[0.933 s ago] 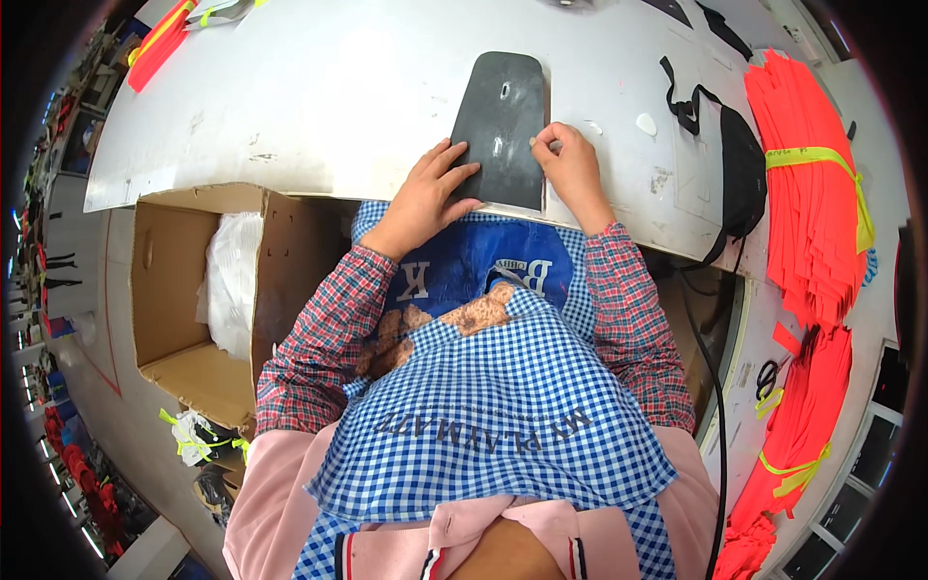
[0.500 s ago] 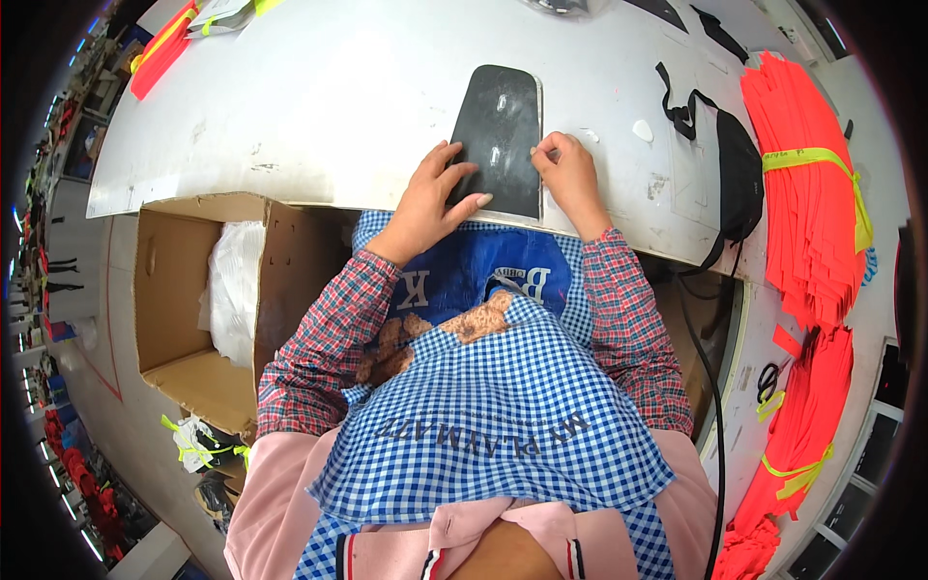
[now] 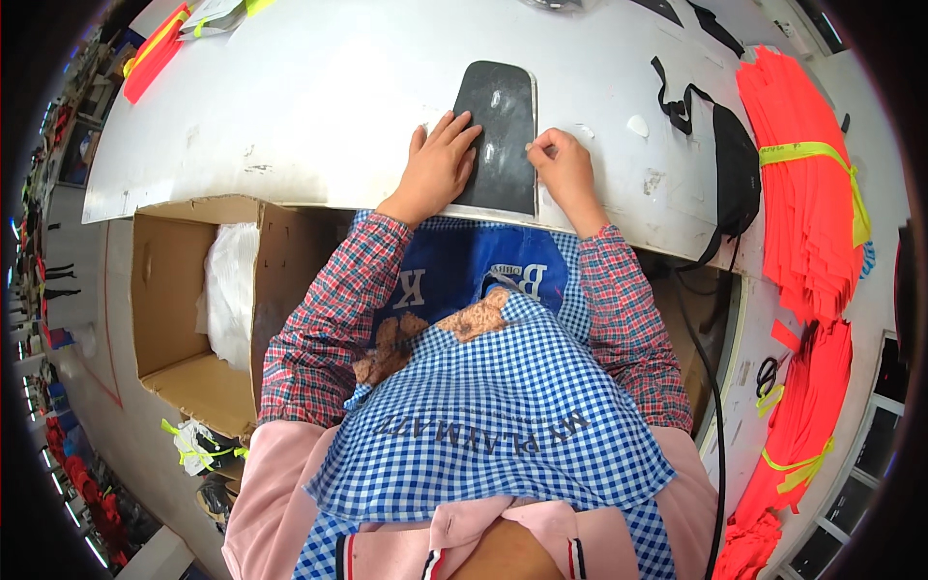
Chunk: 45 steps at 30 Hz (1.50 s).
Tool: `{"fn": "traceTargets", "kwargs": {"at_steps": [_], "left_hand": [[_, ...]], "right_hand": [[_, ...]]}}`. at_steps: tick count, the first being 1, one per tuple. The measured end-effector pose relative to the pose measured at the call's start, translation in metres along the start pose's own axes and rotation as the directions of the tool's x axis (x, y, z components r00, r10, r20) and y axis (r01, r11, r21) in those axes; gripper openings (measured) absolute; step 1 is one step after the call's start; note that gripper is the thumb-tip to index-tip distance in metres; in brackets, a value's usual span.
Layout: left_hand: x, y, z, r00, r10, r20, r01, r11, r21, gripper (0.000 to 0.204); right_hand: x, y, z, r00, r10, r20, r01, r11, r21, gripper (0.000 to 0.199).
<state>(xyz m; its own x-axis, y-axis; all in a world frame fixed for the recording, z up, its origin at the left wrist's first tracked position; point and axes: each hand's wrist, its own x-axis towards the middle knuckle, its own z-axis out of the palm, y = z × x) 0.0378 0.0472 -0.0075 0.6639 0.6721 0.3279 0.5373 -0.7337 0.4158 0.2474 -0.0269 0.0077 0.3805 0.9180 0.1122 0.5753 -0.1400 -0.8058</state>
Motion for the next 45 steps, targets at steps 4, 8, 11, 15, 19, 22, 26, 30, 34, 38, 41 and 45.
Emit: {"fn": "traceTargets", "kwargs": {"at_steps": [4,8,11,15,19,22,26,30,34,38,41,45], "left_hand": [[-0.001,0.002,0.001,1.0,0.001,-0.008,-0.001,0.998,0.069,0.038],[-0.001,0.003,0.001,0.999,0.015,-0.028,-0.012,0.994,0.11,0.039],[-0.001,0.005,0.0,1.0,0.011,-0.024,-0.008,0.993,0.12,0.039],[-0.001,0.006,-0.001,1.0,-0.021,0.0,0.02,0.994,0.107,0.039],[-0.001,0.006,-0.001,1.0,-0.01,-0.015,0.012,0.994,0.112,0.038],[-0.002,0.006,0.0,1.0,-0.005,-0.024,0.008,0.993,0.118,0.038],[-0.002,0.005,0.001,0.999,0.009,-0.043,-0.003,0.992,0.129,0.039],[-0.002,0.004,0.002,0.996,0.026,-0.08,-0.016,0.993,0.121,0.039],[-0.003,0.003,0.004,0.995,0.031,-0.092,-0.02,0.993,0.116,0.039],[-0.003,0.003,0.004,0.995,0.035,-0.089,-0.023,0.99,0.141,0.039],[-0.003,0.003,0.004,0.996,0.034,-0.089,-0.021,0.99,0.137,0.04],[-0.004,0.002,0.005,0.995,0.041,-0.093,-0.028,0.991,0.129,0.04]], "right_hand": [[-0.003,-0.004,-0.001,0.998,-0.023,-0.066,0.024,1.0,0.013,0.017],[-0.008,-0.013,-0.002,0.998,0.06,-0.013,-0.06,0.996,0.063,0.017],[-0.009,-0.021,0.0,0.997,0.067,0.03,-0.069,0.993,0.091,0.018],[-0.006,-0.029,0.003,0.983,0.126,0.137,-0.141,0.984,0.105,0.019],[-0.001,-0.033,0.007,0.975,0.104,0.197,-0.108,0.994,0.009,0.019],[0.002,-0.034,0.012,0.982,0.084,0.167,-0.073,0.995,-0.07,0.019],[0.006,-0.038,0.017,0.988,-0.006,0.152,0.027,0.99,-0.139,0.019],[0.01,-0.041,0.025,0.989,-0.012,0.15,0.044,0.976,-0.213,0.02],[0.016,-0.043,0.029,0.985,-0.031,0.171,0.084,0.946,-0.314,0.022],[0.026,-0.044,0.022,0.941,0.063,0.333,0.056,0.94,-0.338,0.022],[0.025,-0.043,0.023,0.947,0.076,0.312,0.021,0.955,-0.296,0.023],[0.021,-0.04,0.026,0.973,0.026,0.228,0.035,0.965,-0.261,0.024]]}}
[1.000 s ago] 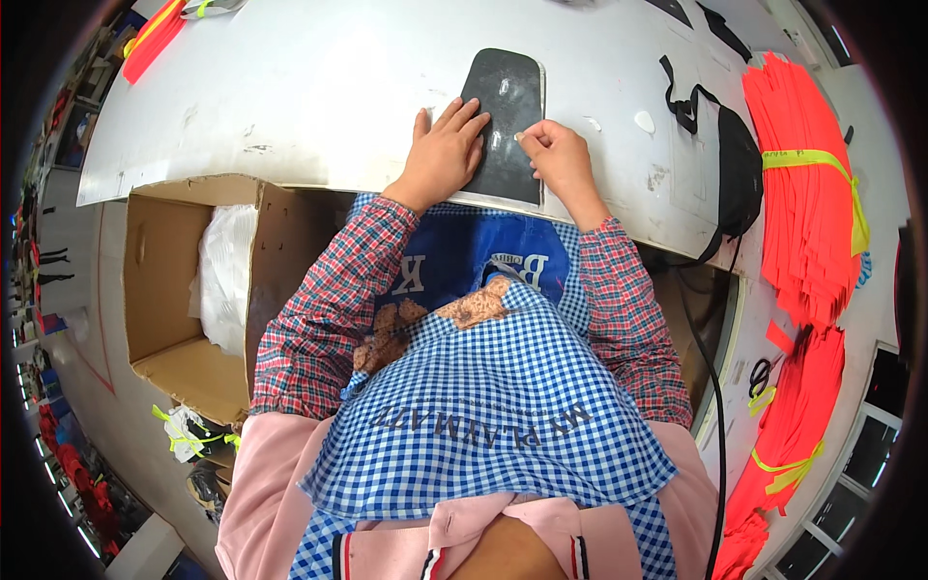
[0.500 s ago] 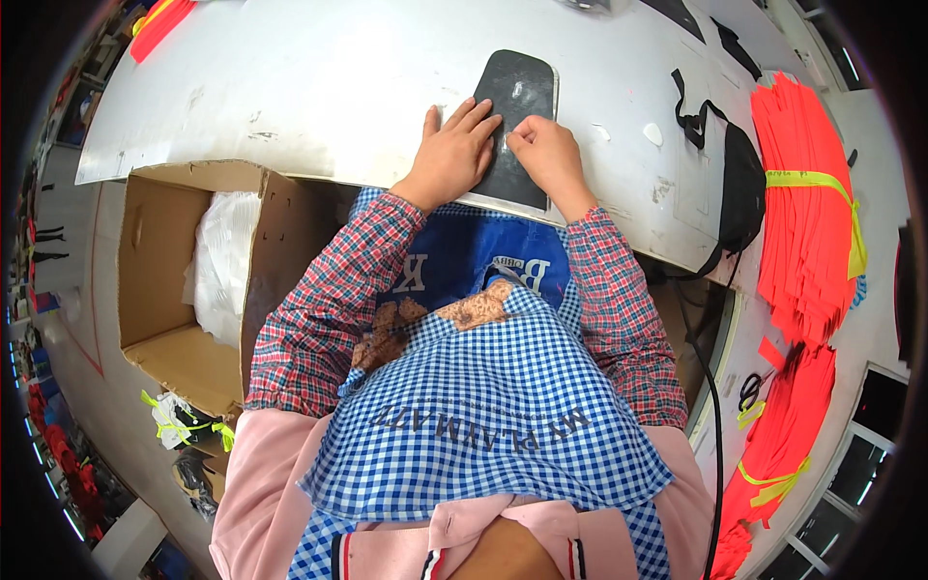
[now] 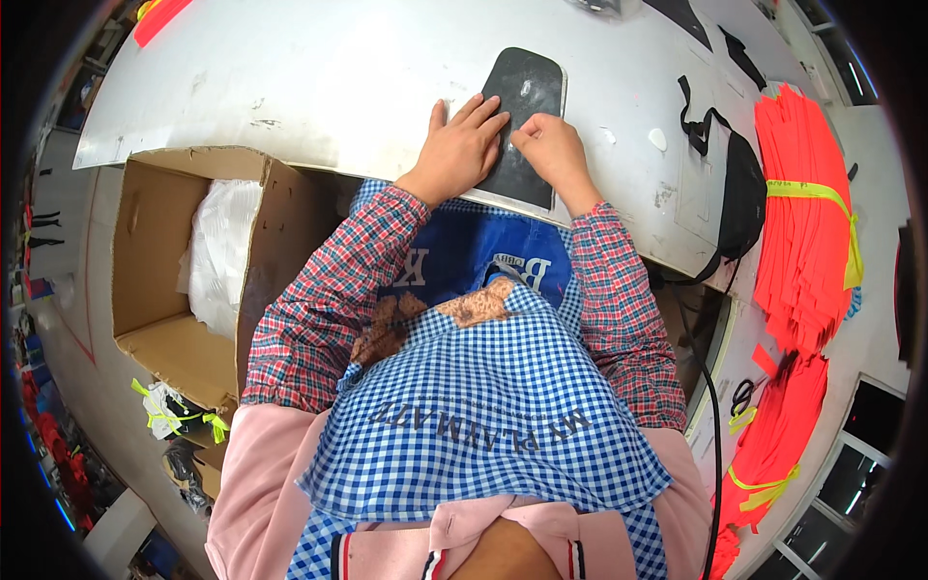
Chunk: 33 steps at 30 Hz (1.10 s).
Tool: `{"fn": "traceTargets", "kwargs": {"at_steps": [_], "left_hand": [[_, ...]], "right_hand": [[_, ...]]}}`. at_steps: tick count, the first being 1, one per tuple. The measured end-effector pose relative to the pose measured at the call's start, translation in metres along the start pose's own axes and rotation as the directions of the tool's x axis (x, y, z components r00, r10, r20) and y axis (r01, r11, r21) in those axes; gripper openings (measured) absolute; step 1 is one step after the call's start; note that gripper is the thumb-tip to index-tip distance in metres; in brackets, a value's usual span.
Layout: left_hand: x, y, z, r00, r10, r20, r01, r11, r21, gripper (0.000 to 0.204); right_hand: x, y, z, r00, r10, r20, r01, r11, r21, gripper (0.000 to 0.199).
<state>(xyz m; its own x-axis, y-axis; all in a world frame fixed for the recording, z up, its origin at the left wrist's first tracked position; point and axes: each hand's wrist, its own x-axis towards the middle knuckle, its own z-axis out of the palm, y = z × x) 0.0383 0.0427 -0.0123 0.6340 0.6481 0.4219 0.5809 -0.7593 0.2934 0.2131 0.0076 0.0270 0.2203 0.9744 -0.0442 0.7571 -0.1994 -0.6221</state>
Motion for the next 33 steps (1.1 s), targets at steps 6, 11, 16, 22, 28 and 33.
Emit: {"fn": "traceTargets", "kwargs": {"at_steps": [6,11,16,22,28,33], "left_hand": [[0.001,0.0,-0.002,1.0,-0.002,0.007,0.002,1.0,0.009,0.039],[0.001,0.003,-0.004,0.998,-0.033,0.049,0.033,0.999,0.004,0.041],[0.001,0.003,-0.007,0.998,-0.027,0.06,0.027,1.0,-0.005,0.04],[0.001,0.003,-0.006,0.998,-0.025,0.056,0.025,1.0,0.007,0.04],[0.001,0.003,-0.007,0.999,-0.023,0.049,0.023,1.0,0.006,0.04],[-0.001,0.003,-0.007,0.999,-0.022,0.041,0.021,1.0,0.009,0.04]], "right_hand": [[0.02,0.01,-0.011,0.972,0.069,0.226,-0.102,0.986,0.134,0.026],[0.046,0.017,-0.009,0.995,0.095,-0.024,-0.083,0.947,0.311,0.026],[0.074,0.016,-0.009,0.993,0.105,-0.047,-0.095,0.977,0.192,0.026],[0.087,0.016,-0.007,0.995,0.061,-0.077,-0.058,0.997,0.041,0.029],[0.092,0.019,-0.01,0.993,0.108,0.047,-0.11,0.992,0.055,0.031],[0.086,0.021,0.003,0.971,-0.025,-0.239,0.008,0.997,-0.072,0.033]]}}
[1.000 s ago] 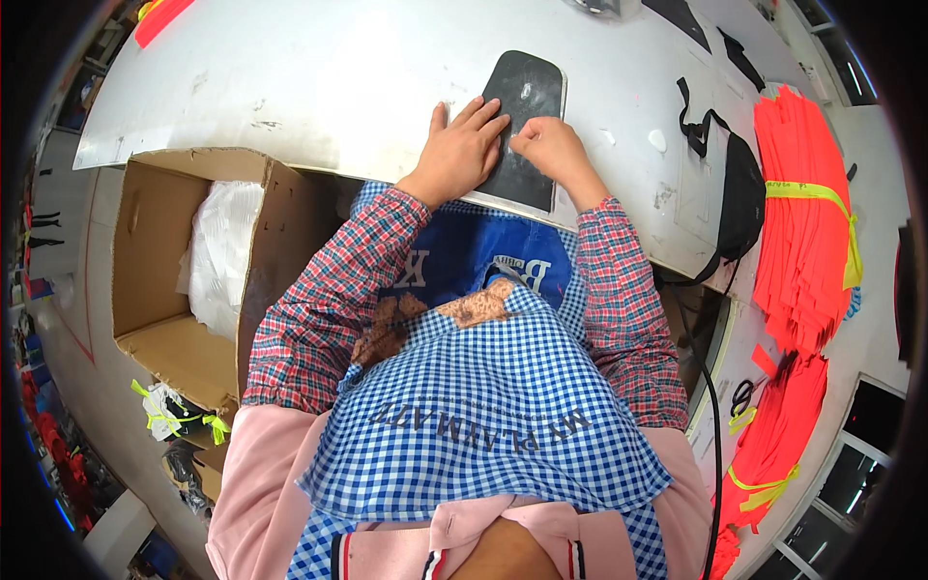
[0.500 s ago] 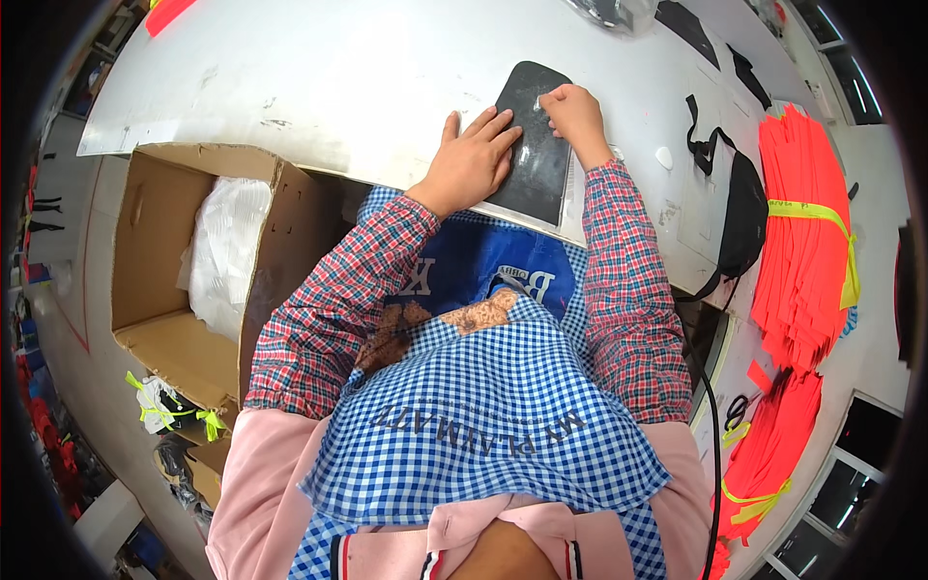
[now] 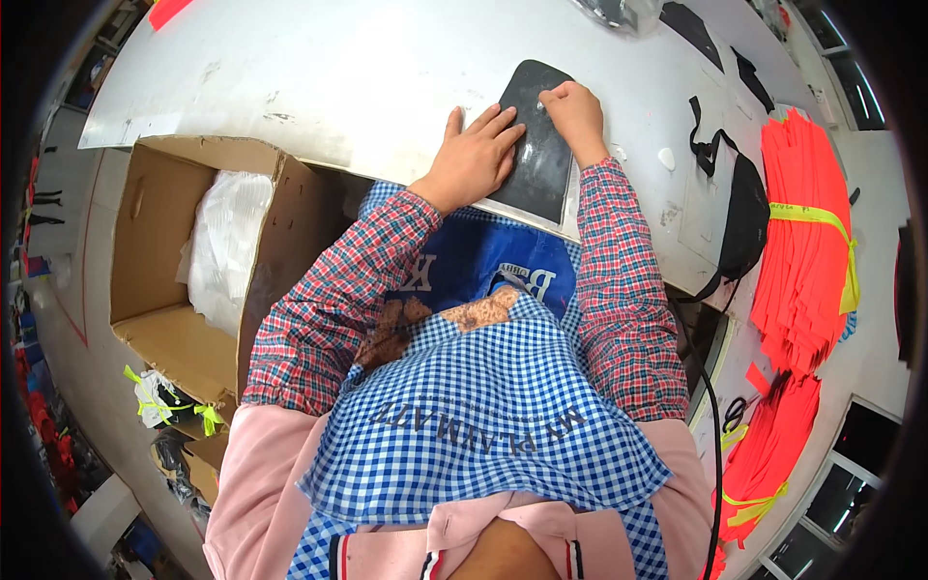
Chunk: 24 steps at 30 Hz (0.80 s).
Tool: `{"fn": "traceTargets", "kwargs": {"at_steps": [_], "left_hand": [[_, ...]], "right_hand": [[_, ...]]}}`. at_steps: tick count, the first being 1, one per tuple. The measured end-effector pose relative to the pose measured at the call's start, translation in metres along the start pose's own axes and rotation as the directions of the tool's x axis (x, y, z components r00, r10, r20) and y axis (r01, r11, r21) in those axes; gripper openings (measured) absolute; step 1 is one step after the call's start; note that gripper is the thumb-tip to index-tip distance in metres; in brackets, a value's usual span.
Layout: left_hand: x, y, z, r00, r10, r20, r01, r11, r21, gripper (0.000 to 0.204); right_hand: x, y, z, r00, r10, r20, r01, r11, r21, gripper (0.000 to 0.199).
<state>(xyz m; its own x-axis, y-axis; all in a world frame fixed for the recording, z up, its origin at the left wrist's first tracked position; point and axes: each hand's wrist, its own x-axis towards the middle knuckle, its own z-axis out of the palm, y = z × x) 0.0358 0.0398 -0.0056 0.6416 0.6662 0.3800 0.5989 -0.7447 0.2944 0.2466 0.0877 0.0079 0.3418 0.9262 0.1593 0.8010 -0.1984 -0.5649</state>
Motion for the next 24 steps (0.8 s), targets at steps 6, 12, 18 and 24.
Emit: {"fn": "traceTargets", "kwargs": {"at_steps": [6,12,18,24], "left_hand": [[0.002,0.001,-0.001,1.0,0.001,0.008,-0.001,1.0,0.02,0.04],[-0.001,0.001,0.0,1.0,-0.008,-0.001,0.008,1.0,-0.013,0.04],[0.0,-0.001,0.0,1.0,-0.007,0.007,0.008,1.0,-0.012,0.041],[-0.001,-0.002,0.001,1.0,-0.012,0.004,0.012,0.999,-0.036,0.042]], "right_hand": [[0.008,0.001,-0.014,0.932,0.097,0.348,-0.137,0.986,0.092,0.032],[-0.051,-0.004,-0.024,0.945,0.106,0.31,-0.209,0.925,0.319,0.023],[-0.087,-0.015,-0.028,0.949,0.016,0.314,-0.078,0.979,0.186,0.019],[-0.093,-0.025,-0.03,0.959,-0.037,0.282,0.007,0.994,0.107,0.021]]}}
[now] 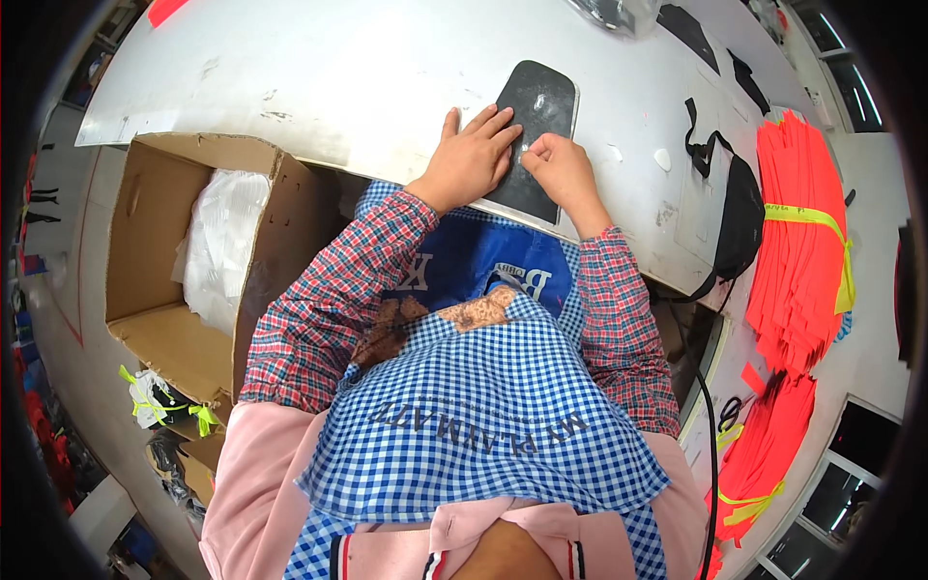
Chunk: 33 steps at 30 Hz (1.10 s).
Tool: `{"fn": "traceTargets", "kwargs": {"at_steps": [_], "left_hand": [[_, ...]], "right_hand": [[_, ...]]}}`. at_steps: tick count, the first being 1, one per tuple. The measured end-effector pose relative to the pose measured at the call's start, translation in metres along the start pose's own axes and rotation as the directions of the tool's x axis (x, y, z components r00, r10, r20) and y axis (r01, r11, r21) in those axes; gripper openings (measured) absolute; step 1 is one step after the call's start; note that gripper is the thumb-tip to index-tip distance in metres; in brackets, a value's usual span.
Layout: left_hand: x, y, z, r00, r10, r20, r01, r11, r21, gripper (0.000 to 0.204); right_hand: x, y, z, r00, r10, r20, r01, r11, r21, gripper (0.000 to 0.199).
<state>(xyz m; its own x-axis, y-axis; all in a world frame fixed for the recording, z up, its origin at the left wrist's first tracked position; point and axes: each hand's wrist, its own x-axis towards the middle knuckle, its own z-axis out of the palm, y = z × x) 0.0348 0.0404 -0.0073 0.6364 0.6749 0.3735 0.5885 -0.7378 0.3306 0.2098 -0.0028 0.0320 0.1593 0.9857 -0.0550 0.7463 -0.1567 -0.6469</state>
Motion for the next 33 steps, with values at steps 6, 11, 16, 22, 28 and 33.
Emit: {"fn": "traceTargets", "kwargs": {"at_steps": [6,11,16,22,28,33], "left_hand": [[0.001,-0.001,0.001,0.999,0.03,-0.036,-0.029,0.999,0.019,0.039],[0.0,0.0,0.001,1.0,0.002,-0.007,-0.002,1.0,0.025,0.041],[0.001,0.004,-0.003,1.0,0.003,-0.026,-0.002,0.999,0.039,0.04],[-0.015,0.044,-0.017,0.957,0.254,-0.139,-0.271,0.955,-0.118,0.032],[-0.073,0.118,-0.012,0.791,0.609,0.059,-0.587,0.783,-0.208,0.028],[-0.104,0.124,0.007,0.716,0.592,0.371,-0.551,0.805,-0.222,0.043]], "right_hand": [[-0.006,-0.006,0.013,0.982,0.057,-0.18,-0.06,0.998,-0.014,0.021],[-0.004,0.001,0.008,0.997,0.036,-0.066,-0.037,0.999,-0.006,0.023],[0.003,0.005,0.007,0.989,0.002,-0.146,0.008,0.998,0.068,0.022],[0.04,0.011,-0.002,0.96,0.136,-0.243,-0.04,0.931,0.363,0.02],[0.074,0.022,0.003,0.965,0.112,-0.236,-0.075,0.984,0.161,0.023],[0.08,0.027,0.006,0.966,0.113,-0.231,-0.112,0.994,0.016,0.023]]}}
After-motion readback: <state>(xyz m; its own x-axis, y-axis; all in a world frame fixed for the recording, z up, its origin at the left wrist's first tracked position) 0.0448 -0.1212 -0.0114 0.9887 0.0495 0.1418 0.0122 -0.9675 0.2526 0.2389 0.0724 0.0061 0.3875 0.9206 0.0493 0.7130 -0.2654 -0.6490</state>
